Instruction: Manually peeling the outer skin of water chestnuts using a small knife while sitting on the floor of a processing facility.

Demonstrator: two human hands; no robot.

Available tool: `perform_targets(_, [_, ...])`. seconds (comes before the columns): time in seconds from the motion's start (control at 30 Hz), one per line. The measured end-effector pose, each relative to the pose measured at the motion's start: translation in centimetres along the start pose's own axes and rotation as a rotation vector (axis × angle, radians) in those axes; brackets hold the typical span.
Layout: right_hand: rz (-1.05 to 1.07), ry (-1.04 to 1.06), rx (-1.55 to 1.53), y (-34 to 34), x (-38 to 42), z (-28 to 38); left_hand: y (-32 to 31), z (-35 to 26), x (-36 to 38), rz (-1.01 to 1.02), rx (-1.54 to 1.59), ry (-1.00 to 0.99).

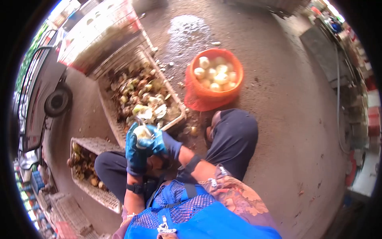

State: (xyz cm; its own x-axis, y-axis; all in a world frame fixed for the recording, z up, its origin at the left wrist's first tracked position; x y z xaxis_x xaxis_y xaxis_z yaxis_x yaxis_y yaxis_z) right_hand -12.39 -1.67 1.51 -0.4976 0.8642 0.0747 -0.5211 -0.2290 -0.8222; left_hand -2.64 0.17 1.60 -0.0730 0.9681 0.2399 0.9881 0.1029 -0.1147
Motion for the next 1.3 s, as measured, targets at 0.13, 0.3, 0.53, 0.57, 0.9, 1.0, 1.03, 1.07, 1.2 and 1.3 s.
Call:
perform_targets(0.13, [-0.034, -0.033, -0.117, 1.0, 0.6, 0.6, -2.6, -3.7, 0.4, 0.025, -0.394, -0.237])
perform_targets(0.3, [-0.078, -0.004, -0.319, 1.6, 2.0, 4.2, -6.0, -4.8, -0.5, 0.099, -0.569, -0.419])
perform_targets(0.53, [-0.492, 0.281, -0.239, 12.4, 2.7, 10.3, -9.9, -5.4, -1.2, 0.301, -0.267, -0.046])
perform_targets(0.57, [-0.581, 0.358, -0.328, 14.4, 2.3, 12.0, -9.4, -5.6, -1.1, 0.314, -0.309, -0.006])
perform_targets(0.9, [-1.041, 0.372, -0.444, 26.9, 2.6, 15.5, 7.2, -14.4, 1.9, -0.136, -0.082, -0.141])
perform_targets(1.0, [-0.901, 0.293, -0.174, 22.7, 1.4, 13.0, 18.1, -12.9, 4.1, -0.376, -0.04, -0.133])
perform_targets(1.03, [-0.828, 0.252, -0.016, 20.1, 0.7, 12.2, 21.7, -11.7, 5.1, -0.421, -0.059, -0.113])
perform_targets(1.07, [-0.749, 0.206, 0.14, 17.3, 0.0, 11.6, 25.4, -10.3, 6.1, -0.469, -0.078, -0.09])
perform_targets(1.2, [-0.282, -0.084, 0.213, 7.5, -0.9, 5.8, 35.1, -2.8, 14.1, -0.55, 0.204, -0.038])
perform_targets(1.3, [-0.191, -0.248, 0.325, 4.0, 1.0, 3.7, 41.6, 4.9, 18.3, -0.808, 0.4, -0.02])
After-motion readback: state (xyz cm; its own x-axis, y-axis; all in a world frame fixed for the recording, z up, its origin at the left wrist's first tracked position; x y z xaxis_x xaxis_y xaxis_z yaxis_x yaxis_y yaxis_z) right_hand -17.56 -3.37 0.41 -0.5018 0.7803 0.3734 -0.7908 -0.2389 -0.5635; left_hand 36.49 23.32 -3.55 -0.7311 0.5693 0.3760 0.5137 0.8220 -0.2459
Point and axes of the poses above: each hand's wrist, its own x-axis away from the middle knuckle, its own y-axis out of the back of the hand, z = x × y, the point moved 9 cm from there along -x, towards the middle knuckle, and after that the axes turned 14 degrees about -x, right-handed, at the moved point
